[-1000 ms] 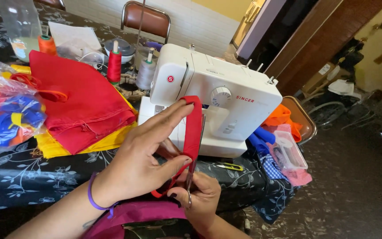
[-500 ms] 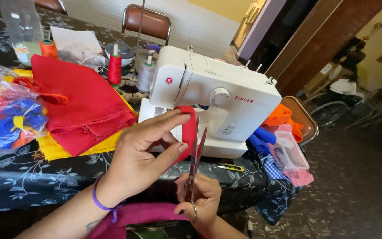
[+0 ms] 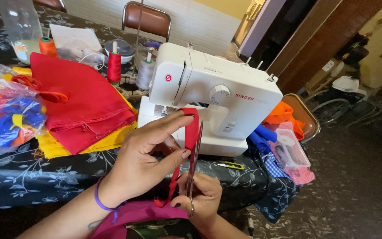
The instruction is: A person uses scissors to trim the edges of a red fabric strip at a sewing station.
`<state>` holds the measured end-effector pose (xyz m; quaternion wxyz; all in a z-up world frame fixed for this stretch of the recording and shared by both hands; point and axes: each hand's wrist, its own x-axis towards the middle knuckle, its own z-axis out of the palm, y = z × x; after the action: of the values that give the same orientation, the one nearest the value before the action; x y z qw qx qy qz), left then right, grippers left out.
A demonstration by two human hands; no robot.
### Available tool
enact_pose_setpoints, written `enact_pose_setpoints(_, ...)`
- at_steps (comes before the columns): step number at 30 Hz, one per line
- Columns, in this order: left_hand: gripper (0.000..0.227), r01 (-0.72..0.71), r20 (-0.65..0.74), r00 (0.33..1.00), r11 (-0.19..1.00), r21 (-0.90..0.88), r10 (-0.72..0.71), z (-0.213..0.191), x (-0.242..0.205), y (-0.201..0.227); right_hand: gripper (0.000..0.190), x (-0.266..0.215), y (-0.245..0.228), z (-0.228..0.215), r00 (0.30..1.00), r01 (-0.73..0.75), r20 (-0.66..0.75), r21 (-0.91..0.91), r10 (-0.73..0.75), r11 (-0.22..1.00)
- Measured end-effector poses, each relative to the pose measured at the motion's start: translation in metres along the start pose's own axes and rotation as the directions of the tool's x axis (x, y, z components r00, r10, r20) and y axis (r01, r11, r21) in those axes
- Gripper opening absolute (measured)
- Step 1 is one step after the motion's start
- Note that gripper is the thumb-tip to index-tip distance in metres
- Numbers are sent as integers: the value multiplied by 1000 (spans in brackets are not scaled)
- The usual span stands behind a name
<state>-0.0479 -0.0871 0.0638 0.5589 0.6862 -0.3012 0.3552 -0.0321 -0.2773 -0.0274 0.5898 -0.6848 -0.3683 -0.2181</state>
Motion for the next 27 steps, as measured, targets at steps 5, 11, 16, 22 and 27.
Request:
enact_pose_setpoints(5, 53, -4, -5, 1000, 1000, 9, 4, 1, 0, -1, 55, -2, 4, 2, 1000, -1, -28, -69, -1, 998)
enact_pose_setpoints(11, 40, 8, -31, 999, 1000, -5, -8, -1, 1, 1, 59, -6, 11, 2, 996, -11, -86, -33, 8, 999)
enact_pose_setpoints(16, 21, 93, -173, 979, 992, -90, -108, 2, -1, -6, 75, -4, 1, 1, 1000, 26, -8, 82, -26, 996)
enact_pose_setpoints(22, 45, 9, -69, 998, 1000, -18, -11, 1, -4, -7, 76, -5, -6, 3, 998, 19, 52, 143, -27, 990)
enact_pose_setpoints(27, 59, 2, -19, 1000, 1000, -5, -2, 3, -6, -3, 75, -6, -6, 3, 999, 14, 32, 173, -20, 985)
